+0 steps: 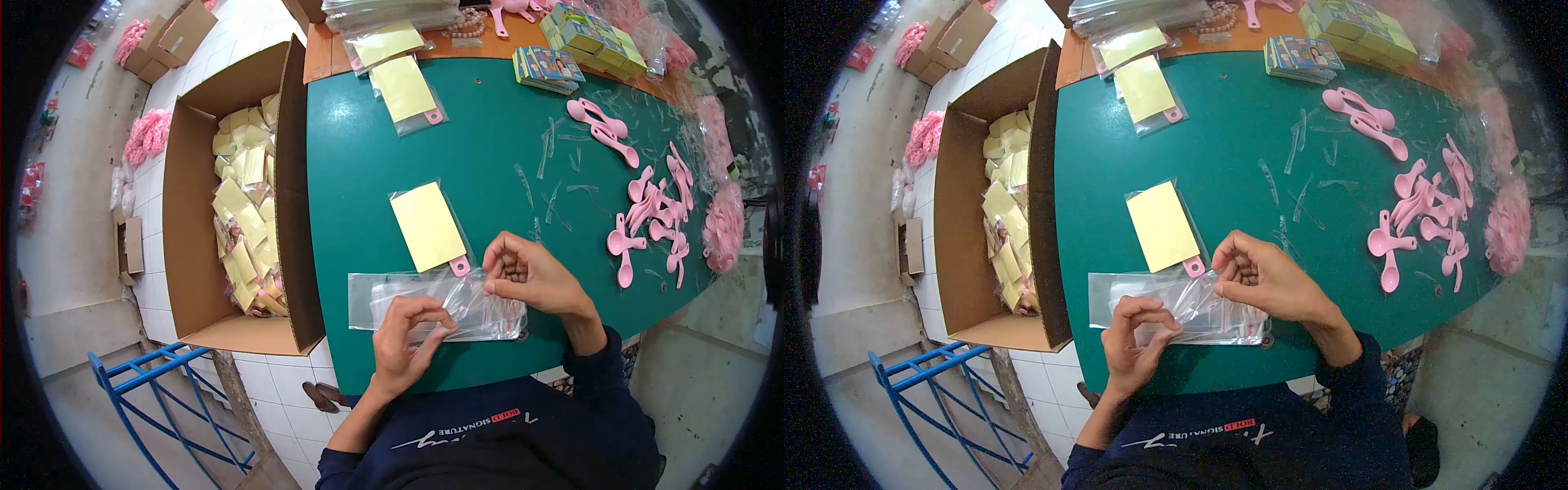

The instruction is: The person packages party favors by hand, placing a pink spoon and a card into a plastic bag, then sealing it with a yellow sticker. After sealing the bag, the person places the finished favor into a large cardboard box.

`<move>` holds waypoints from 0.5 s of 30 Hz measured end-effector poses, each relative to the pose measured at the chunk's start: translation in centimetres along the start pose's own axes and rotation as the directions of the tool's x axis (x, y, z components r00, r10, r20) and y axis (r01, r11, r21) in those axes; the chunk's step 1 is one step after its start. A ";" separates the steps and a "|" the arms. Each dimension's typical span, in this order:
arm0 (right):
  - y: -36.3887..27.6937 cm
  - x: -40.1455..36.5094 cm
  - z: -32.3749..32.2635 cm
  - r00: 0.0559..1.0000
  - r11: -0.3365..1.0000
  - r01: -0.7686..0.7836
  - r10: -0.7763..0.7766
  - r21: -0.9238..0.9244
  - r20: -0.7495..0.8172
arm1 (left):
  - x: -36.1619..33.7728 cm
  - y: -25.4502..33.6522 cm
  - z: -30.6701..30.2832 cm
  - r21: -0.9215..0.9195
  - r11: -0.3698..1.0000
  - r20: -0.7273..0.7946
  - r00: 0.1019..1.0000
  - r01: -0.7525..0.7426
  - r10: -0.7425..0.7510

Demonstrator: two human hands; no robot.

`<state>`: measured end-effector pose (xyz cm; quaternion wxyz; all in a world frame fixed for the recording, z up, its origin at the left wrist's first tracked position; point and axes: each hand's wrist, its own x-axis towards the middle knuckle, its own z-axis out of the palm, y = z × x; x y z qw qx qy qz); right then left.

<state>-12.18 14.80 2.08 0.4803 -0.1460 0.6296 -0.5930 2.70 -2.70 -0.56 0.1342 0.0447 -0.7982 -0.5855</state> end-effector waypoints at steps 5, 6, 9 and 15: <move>0.0 -0.1 -0.2 1.000 1.000 0.019 -0.019 -0.011 0.001 | -0.6 -0.3 -1.3 -0.027 0.999 0.010 1.000 0.030 -0.029; 0.0 -0.1 -0.3 1.000 1.000 0.020 -0.020 -0.017 0.001 | -0.7 -0.4 -1.6 -0.043 0.998 0.009 0.999 0.039 -0.039; 0.0 -0.2 -0.4 1.000 0.999 0.021 -0.021 -0.034 -0.001 | -1.2 -0.6 -2.5 -0.078 0.995 0.000 0.998 0.060 -0.060; 0.0 -0.2 -0.3 0.999 0.997 0.028 -0.029 -0.077 -0.015 | -2.1 -1.0 -3.6 -0.138 0.986 -0.036 0.995 0.092 -0.098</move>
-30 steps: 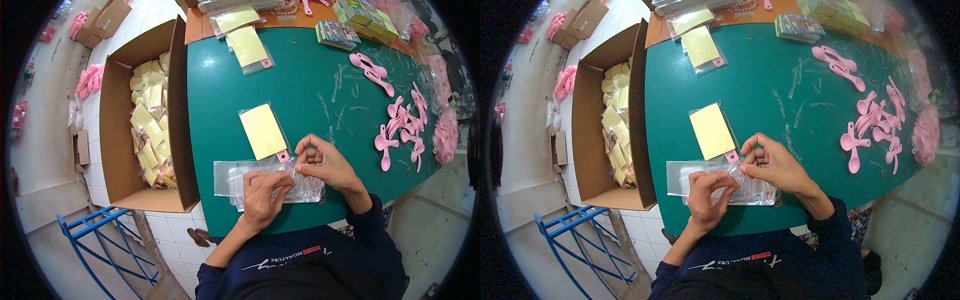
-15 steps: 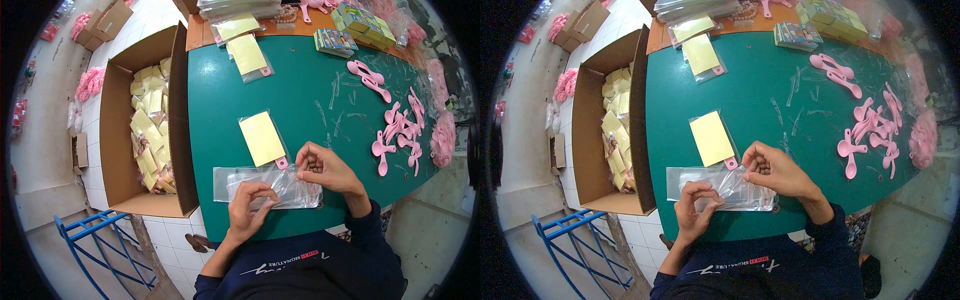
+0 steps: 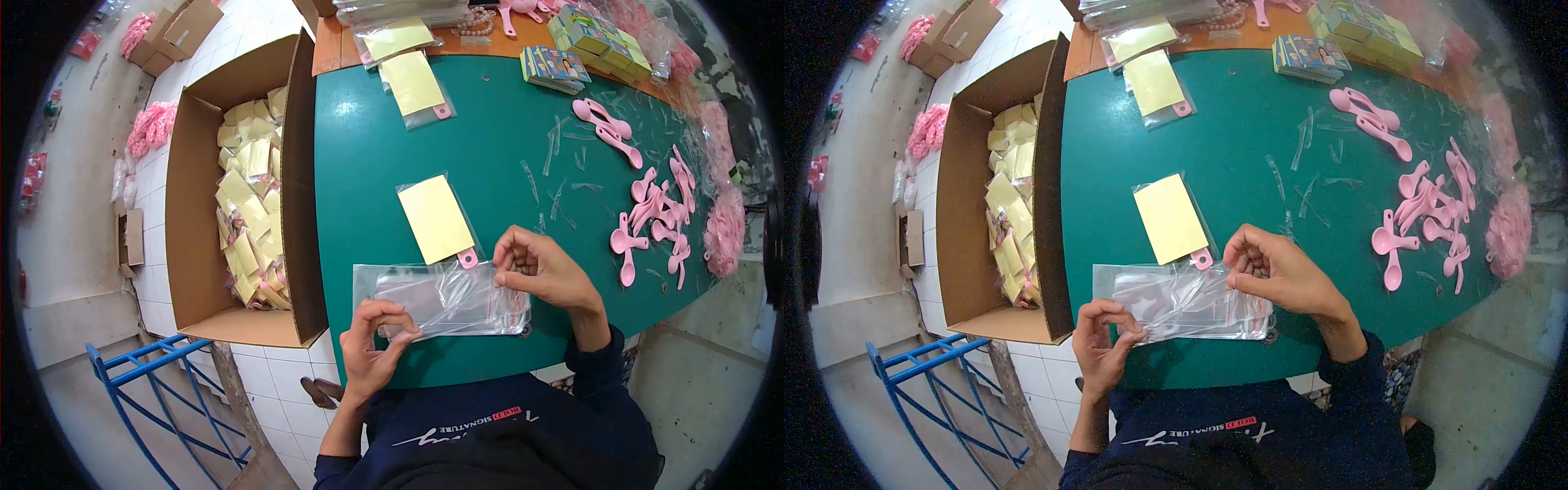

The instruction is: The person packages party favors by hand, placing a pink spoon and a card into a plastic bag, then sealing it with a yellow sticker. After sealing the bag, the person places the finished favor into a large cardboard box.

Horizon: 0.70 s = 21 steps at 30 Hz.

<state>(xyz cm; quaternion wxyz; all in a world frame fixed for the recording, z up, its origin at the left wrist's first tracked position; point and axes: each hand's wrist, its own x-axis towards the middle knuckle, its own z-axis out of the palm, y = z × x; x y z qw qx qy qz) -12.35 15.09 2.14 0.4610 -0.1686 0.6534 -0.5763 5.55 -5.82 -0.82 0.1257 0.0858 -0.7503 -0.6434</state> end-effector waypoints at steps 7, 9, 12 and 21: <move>0.0 0.0 -0.1 1.000 1.000 -0.003 0.003 -0.008 -0.016 | 0.0 0.6 -0.5 -0.097 0.995 -0.093 0.995 0.030 -0.039; -0.1 0.0 -0.2 1.000 1.000 -0.012 0.012 -0.005 -0.020 | 0.1 0.9 -0.5 -0.143 0.989 -0.126 0.990 0.045 -0.063; -0.4 0.0 -0.1 1.000 1.000 -0.021 0.021 -0.016 -0.020 | 0.3 1.0 -0.6 -0.186 0.982 -0.152 0.987 0.018 -0.047; -0.5 -0.5 -0.2 0.997 0.940 0.003 -0.028 -0.341 -0.069 | 0.8 1.2 -2.8 -0.228 0.967 -0.343 0.939 -0.117 0.033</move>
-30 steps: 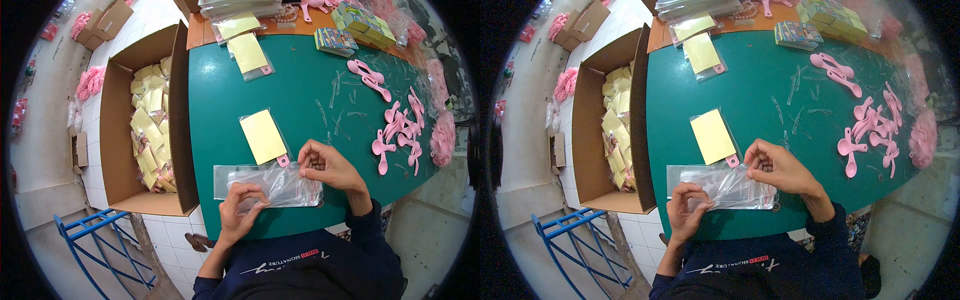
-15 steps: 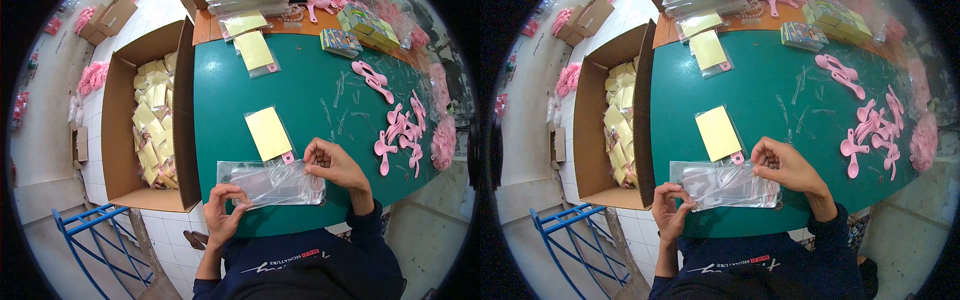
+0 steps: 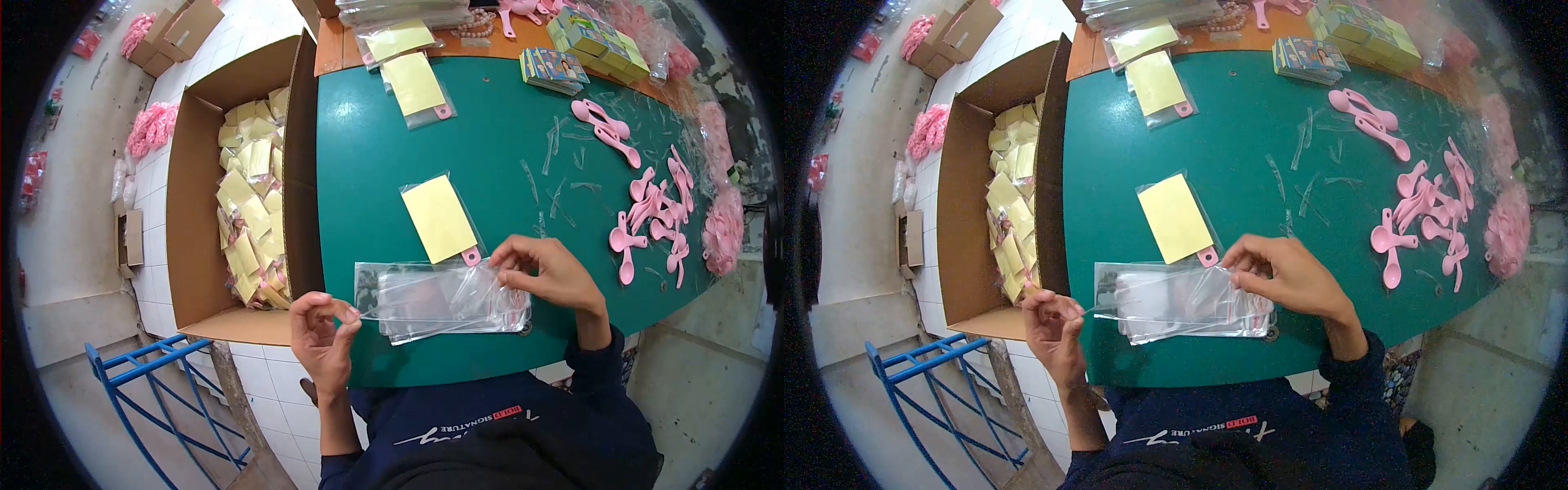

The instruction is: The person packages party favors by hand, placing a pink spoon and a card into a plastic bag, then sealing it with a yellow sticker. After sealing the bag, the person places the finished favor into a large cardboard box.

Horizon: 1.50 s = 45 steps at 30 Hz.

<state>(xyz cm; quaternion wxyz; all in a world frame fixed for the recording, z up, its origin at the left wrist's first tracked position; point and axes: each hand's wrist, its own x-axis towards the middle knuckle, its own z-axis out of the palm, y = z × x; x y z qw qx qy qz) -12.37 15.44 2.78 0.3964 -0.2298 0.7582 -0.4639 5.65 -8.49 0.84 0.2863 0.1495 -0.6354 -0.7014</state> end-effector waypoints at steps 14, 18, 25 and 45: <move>-6.6 -2.6 1.5 0.922 0.907 0.379 -0.388 -0.181 -0.011 | 3.0 3.3 7.0 0.053 0.994 0.558 0.828 -0.099 0.052; -6.4 -3.2 -4.0 0.879 0.843 0.474 -0.468 -0.254 0.088 | 4.6 1.9 7.1 0.171 0.957 0.515 0.849 -0.235 0.117; 3.9 -4.2 -23.6 0.866 0.656 -0.056 -0.343 -0.752 -0.364 | 5.0 -2.2 5.6 0.435 0.429 0.853 0.515 -0.792 0.086; 0.2 2.6 1.6 0.763 0.740 0.548 -0.633 -0.390 -0.129 | 4.6 -1.6 5.6 0.509 0.629 0.487 0.799 -0.588 0.353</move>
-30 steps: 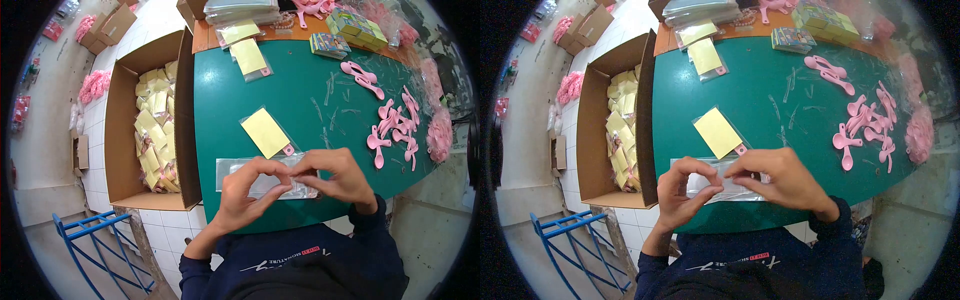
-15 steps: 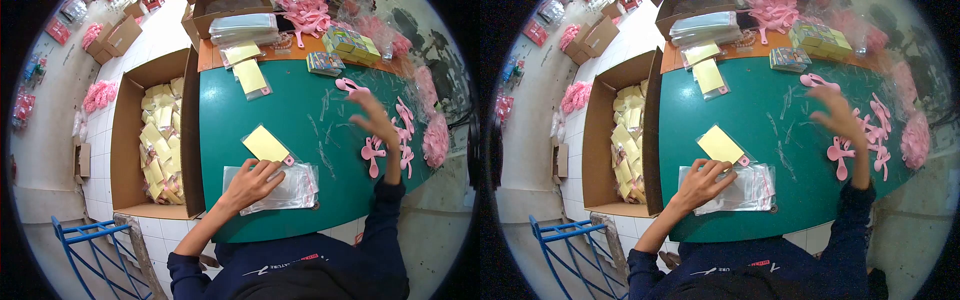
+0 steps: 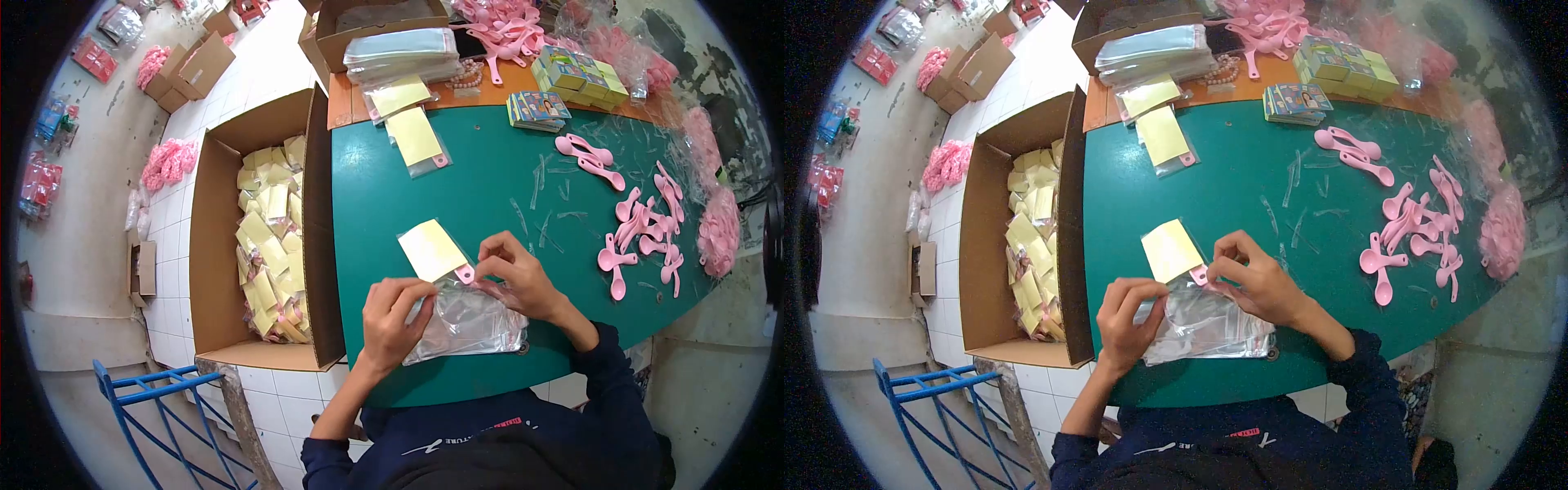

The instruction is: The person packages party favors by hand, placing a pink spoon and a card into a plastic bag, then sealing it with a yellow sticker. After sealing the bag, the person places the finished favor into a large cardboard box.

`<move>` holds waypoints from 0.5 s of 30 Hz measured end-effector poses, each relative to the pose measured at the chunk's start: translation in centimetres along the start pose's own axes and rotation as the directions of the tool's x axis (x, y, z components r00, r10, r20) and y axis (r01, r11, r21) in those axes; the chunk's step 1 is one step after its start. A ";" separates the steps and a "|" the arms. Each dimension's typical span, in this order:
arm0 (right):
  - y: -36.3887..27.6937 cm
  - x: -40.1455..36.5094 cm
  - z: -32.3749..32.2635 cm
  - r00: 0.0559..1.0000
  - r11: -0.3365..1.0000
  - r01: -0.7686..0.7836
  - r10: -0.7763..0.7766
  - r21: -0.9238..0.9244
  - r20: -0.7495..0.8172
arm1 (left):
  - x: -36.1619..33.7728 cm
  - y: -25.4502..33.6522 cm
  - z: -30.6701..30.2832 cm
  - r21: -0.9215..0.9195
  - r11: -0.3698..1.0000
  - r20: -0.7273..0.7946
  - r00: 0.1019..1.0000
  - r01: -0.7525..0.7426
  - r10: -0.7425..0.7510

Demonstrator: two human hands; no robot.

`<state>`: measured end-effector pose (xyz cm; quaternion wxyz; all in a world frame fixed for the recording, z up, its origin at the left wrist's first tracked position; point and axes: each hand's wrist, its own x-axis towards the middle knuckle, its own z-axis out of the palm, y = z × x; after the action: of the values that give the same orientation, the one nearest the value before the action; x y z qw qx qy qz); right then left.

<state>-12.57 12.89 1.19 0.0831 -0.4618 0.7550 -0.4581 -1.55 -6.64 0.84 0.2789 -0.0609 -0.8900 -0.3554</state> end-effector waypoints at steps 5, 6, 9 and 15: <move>-0.8 0.0 0.0 0.995 0.987 -0.074 0.064 0.141 0.073 | -1.6 1.5 -0.4 -0.079 0.974 0.086 0.974 0.214 -0.208; -0.7 0.0 0.1 0.992 0.978 -0.105 0.090 0.179 0.087 | -1.8 1.5 -0.4 -0.064 0.966 0.105 0.964 0.251 -0.243; -0.4 0.0 0.2 0.972 0.932 -0.230 0.204 0.280 0.120 | -1.7 2.0 -0.4 -0.053 0.926 0.131 0.922 0.373 -0.363; 0.5 -0.4 2.1 0.843 0.600 -0.511 0.491 0.615 0.221 | -1.3 2.1 0.4 -0.194 0.774 0.160 0.798 0.602 -0.581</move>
<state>-11.46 11.99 -0.49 0.3744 -0.1793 0.6437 -0.6430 -0.03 -4.65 1.17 0.1029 0.1733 -0.8270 -0.5248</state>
